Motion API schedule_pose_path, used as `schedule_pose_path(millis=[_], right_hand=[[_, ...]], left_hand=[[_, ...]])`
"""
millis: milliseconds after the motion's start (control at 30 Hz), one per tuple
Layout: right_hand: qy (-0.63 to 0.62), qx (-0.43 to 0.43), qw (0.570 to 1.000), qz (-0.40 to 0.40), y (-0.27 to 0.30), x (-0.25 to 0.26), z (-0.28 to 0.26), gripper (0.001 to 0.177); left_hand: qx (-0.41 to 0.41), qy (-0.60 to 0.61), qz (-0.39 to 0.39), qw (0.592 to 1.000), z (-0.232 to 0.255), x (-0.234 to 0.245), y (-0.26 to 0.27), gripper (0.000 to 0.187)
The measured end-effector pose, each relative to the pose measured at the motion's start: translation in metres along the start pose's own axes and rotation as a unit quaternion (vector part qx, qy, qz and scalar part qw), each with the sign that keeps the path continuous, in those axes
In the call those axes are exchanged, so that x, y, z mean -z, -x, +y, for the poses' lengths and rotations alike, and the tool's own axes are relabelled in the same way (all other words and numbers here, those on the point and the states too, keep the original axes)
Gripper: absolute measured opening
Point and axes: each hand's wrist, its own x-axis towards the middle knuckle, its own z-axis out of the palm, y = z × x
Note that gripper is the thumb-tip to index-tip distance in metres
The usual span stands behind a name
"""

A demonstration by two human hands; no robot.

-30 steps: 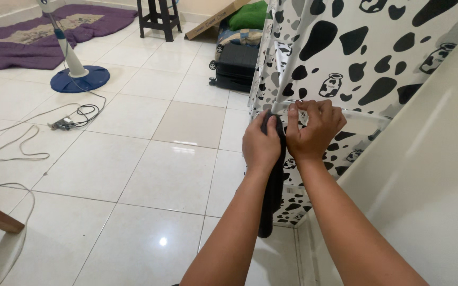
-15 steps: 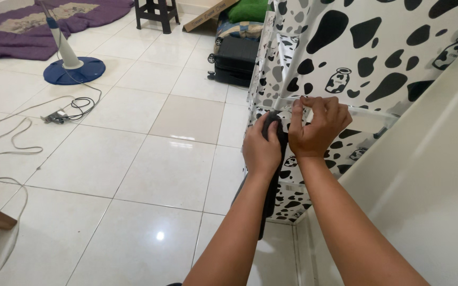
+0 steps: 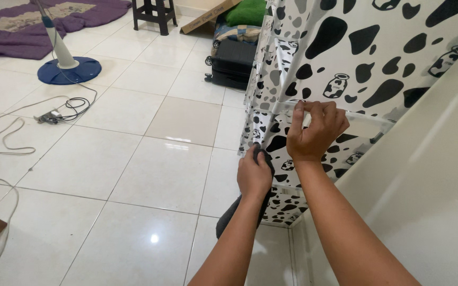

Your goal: The person wipes the exterior fabric panels of a white plastic shelving unit with a dark cloth. They move the unit to a new position and continue wiping the top and side surfaces.

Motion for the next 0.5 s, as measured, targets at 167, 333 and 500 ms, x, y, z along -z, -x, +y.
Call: schedule_pose_path(millis=[167,333,500], right_hand=[[-0.009,0.008,1.000,-0.001,0.002,0.003,-0.002,0.029],[0.000,0.003,1.000,-0.001,-0.001,0.003,-0.003,0.028],[-0.001,0.005,1.000,-0.005,0.001,0.001,0.001,0.027]], left_hand=[[-0.021,0.018,-0.002,1.000,0.029,0.006,-0.011,0.041],[-0.137,0.043,0.053,0.988,0.061,0.011,-0.013,0.040],[-0.139,0.037,0.059,0.988,0.052,0.011,-0.005,0.038]])
